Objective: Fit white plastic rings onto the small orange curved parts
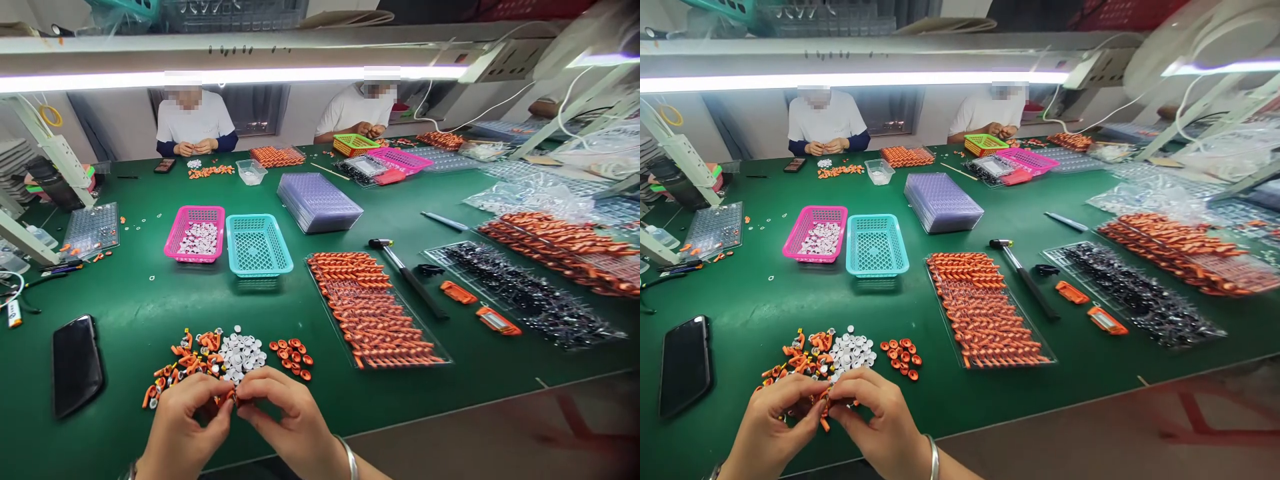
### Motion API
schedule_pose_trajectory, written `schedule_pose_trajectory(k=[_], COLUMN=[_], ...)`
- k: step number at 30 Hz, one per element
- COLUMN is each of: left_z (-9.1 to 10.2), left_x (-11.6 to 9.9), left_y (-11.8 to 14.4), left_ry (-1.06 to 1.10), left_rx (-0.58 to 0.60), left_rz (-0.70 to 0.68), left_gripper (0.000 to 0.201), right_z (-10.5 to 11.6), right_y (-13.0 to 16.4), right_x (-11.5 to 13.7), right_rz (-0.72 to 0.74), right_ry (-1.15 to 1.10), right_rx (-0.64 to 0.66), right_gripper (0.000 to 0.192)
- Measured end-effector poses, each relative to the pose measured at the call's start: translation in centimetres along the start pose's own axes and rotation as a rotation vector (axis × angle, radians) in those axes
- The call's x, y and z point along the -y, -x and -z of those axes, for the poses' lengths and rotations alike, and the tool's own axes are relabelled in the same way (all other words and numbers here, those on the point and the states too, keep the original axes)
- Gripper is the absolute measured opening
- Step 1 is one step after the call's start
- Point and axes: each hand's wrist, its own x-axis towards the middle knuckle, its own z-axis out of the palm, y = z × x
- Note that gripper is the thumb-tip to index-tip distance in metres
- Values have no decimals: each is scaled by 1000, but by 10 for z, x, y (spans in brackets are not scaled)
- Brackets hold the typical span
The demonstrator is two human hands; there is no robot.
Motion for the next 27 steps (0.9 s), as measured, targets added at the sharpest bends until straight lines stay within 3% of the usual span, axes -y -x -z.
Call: schedule_pose_trajectory(k=[6, 12, 14, 19, 23, 27], left_z=[0, 0, 2, 4, -1, -5], left_x=[0, 4, 3, 4, 11, 17], left_y=[2, 5, 5, 7, 7, 6], left_ry=[-20, -2, 20, 156, 497, 774], left_rx=[-52, -122, -108, -38, 51, 205], left_rz=[-96, -326, -324, -192, 176, 433], left_gripper=[13, 26, 27, 25, 13, 30], right_z=[-5, -5, -5, -7, -6, -5], right_y=[2, -1, -1, 2, 2, 3], right_x=[-2, 0, 1, 2, 3, 5], right_rz=[2, -28, -18, -2, 27, 50], right_ry=[-33, -63, -66, -56, -42, -51], right_rx=[-46, -65, -71, -83, -86, -81], right_gripper=[15, 23, 25, 28, 29, 30])
